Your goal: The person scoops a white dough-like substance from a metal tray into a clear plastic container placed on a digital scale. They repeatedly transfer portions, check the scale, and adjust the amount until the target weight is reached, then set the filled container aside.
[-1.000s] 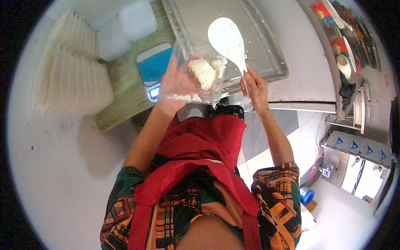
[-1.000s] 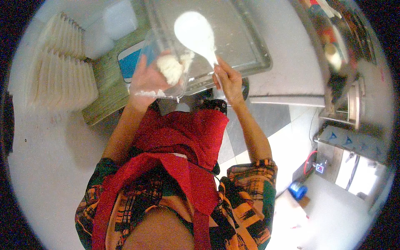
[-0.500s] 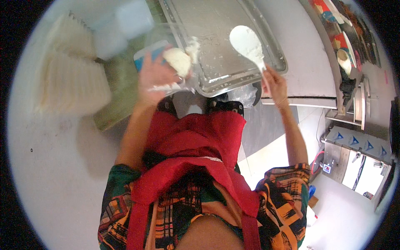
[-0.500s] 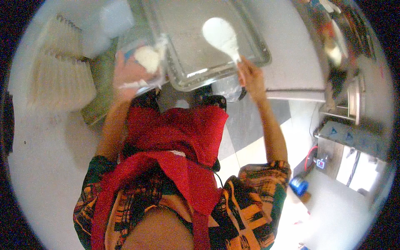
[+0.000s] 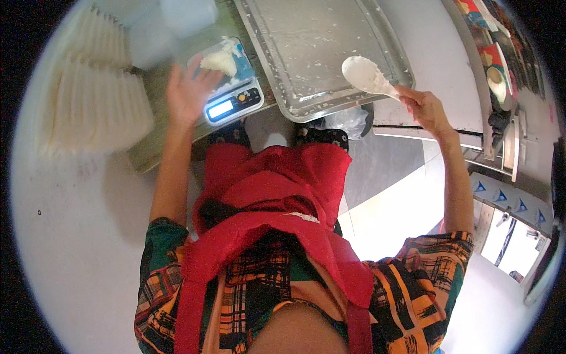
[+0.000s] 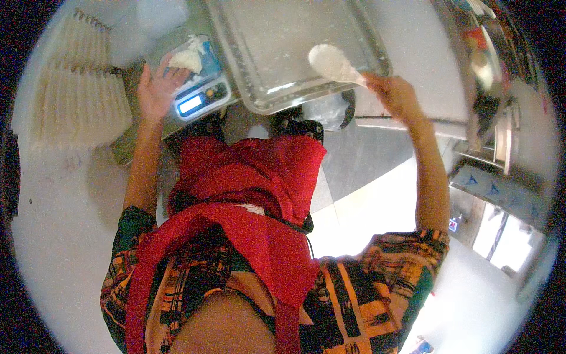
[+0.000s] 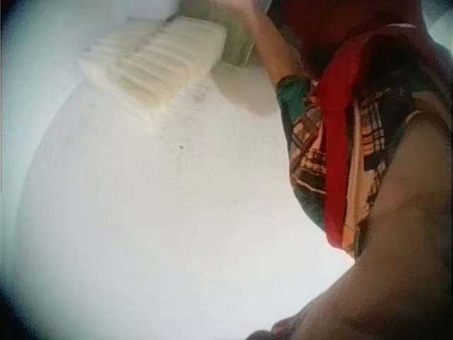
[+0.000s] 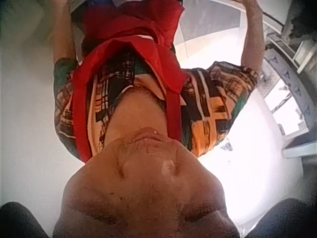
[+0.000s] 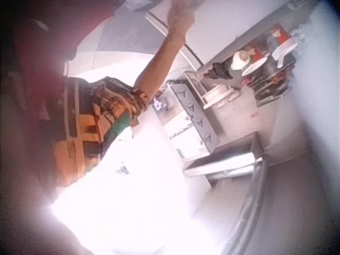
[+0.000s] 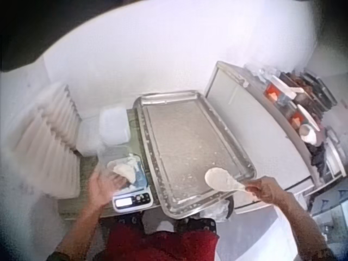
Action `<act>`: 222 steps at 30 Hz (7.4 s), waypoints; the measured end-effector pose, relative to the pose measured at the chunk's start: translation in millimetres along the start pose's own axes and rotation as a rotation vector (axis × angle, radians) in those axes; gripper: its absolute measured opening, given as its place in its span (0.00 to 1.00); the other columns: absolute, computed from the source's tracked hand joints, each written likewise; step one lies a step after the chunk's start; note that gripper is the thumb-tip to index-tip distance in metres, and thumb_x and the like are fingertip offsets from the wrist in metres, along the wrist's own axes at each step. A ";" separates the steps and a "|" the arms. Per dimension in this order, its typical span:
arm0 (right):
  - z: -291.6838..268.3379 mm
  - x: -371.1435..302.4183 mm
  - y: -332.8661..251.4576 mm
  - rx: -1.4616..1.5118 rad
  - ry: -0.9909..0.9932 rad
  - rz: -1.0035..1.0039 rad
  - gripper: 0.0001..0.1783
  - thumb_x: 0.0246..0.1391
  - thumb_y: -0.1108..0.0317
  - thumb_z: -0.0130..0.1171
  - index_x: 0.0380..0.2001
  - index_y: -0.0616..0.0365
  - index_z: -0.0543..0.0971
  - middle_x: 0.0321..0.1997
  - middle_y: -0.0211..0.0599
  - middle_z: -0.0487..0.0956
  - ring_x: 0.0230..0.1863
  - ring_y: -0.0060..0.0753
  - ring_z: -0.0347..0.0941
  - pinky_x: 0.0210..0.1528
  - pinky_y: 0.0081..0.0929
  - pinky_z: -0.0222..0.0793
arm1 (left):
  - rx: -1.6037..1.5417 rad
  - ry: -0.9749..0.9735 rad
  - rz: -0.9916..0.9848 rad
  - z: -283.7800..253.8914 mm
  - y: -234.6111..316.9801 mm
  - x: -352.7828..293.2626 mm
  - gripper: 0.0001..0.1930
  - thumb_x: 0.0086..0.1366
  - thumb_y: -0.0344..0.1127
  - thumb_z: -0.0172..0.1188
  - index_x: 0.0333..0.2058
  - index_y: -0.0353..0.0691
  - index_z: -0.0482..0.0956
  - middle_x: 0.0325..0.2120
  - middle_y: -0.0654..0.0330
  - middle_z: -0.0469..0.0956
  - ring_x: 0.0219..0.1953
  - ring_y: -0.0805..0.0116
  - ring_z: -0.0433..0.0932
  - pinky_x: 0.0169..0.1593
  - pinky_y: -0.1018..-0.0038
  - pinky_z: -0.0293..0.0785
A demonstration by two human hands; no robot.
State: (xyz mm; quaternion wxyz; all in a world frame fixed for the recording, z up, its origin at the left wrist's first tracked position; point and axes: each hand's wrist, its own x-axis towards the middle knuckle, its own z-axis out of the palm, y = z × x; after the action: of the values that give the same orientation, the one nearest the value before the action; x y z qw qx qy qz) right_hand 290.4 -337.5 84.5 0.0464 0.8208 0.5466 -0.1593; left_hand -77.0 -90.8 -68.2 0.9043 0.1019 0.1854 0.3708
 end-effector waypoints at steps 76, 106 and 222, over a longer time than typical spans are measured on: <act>115.3 7.1 -90.3 1.932 0.295 0.262 0.09 0.48 0.70 0.51 0.18 0.61 0.66 0.15 0.38 0.69 0.15 0.28 0.63 0.22 0.24 0.63 | 1.057 0.047 -0.324 16.5 -145.0 -68.2 0.22 0.62 0.46 0.42 0.48 0.35 0.63 0.29 0.56 0.72 0.28 0.72 0.72 0.26 0.80 0.68; -34.8 13.5 -77.4 1.873 0.412 -0.056 0.07 0.50 0.71 0.49 0.27 0.66 0.68 0.23 0.41 0.71 0.23 0.27 0.68 0.20 0.13 0.61 | 2.172 -0.165 0.685 81.9 -24.1 73.7 0.08 0.49 0.29 0.49 0.26 0.35 0.76 0.30 0.46 0.74 0.30 0.57 0.74 0.35 0.64 0.69; 47.9 44.5 -230.7 0.430 0.469 -0.445 0.07 0.43 0.67 0.55 0.28 0.52 0.78 0.29 0.30 0.73 0.28 0.37 0.71 0.27 0.28 0.66 | 0.882 0.316 0.193 113.1 48.3 -70.1 0.07 0.50 0.23 0.51 0.29 0.28 0.65 0.26 0.49 0.70 0.27 0.60 0.74 0.29 0.69 0.76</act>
State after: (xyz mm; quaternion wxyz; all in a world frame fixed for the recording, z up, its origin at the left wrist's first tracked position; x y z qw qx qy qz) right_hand 85.5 -218.4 47.9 -0.2889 0.6873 0.6612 -0.0844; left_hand -107.1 -111.8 68.5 0.6970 0.4349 0.4502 0.3499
